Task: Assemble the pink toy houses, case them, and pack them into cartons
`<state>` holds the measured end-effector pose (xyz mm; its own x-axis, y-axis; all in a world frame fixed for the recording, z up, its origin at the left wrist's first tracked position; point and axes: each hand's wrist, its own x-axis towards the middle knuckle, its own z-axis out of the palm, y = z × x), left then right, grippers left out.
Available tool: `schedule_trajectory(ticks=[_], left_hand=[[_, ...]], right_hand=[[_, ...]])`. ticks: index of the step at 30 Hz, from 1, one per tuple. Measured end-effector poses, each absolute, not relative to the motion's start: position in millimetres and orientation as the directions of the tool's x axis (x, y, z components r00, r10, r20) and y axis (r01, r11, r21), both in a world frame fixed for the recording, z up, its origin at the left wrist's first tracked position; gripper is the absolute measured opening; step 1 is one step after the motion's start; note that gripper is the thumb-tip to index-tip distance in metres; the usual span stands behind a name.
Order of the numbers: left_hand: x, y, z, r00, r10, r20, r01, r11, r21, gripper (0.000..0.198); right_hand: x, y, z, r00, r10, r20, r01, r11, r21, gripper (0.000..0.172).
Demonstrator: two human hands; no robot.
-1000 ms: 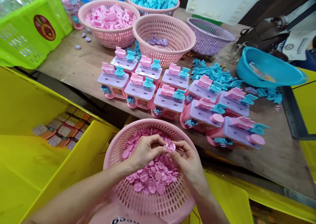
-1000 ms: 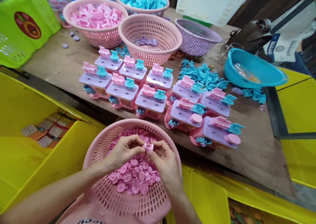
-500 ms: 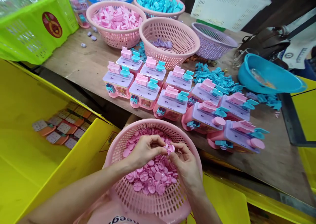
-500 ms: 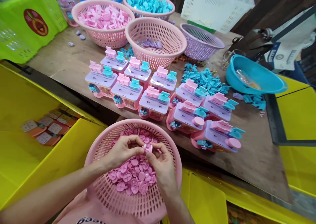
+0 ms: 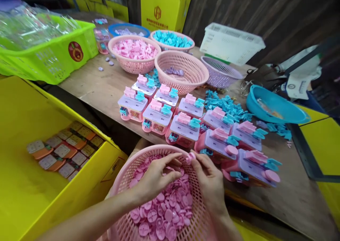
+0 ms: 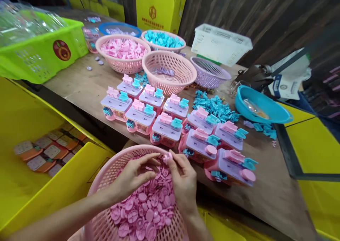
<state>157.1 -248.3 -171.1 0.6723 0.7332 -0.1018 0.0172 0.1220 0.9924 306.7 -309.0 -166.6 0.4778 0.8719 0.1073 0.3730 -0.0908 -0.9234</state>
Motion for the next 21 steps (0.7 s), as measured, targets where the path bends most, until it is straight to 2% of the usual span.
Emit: schedule_trajectory(ticks=[2,5,8,10,12,15,18,21], left_hand=[[155,-246,-168,0.628,0.776,-0.056,0.054,0.027,0.998,0.045],[151,-246,-168,0.572,0.820,-0.031,0.123,-0.048,0.991,0.038],[146,-248,-173,0.569,0.820,-0.057,0.149,-0.035,0.988,0.032],[142,-248,-176,0.556,0.827,-0.078,0.173,-0.024,0.985,0.030],[137,-247,-180,0.537,0.838,-0.091,0.199,-0.021,0.980,0.030],[131,-243,-183,0.514,0.853,-0.095,0.224,-0.026,0.974,0.033],[128,-239,-185,0.512,0.852,-0.111,0.255,-0.027,0.966,0.035],[126,-238,-188,0.533,0.835,-0.133,0.294,-0.036,0.955,0.036]], right_hand=[[323,-288,-161,0.447,0.810,0.380,0.648,0.000,-0.761,0.021],[339,-255,-163,0.234,0.693,0.682,0.911,0.090,-0.404,0.020],[344,-236,-173,-0.004,0.623,0.782,0.989,0.117,-0.088,0.020],[346,-233,-178,-0.114,0.615,0.780,0.991,0.123,0.048,0.019],[347,-235,-180,-0.177,0.625,0.760,0.984,0.130,0.122,0.019],[348,-239,-180,-0.217,0.641,0.736,0.976,0.143,0.164,0.019],[348,-240,-182,-0.198,0.648,0.735,0.980,0.132,0.147,0.017],[347,-239,-182,-0.119,0.715,0.689,0.993,0.071,0.098,0.023]])
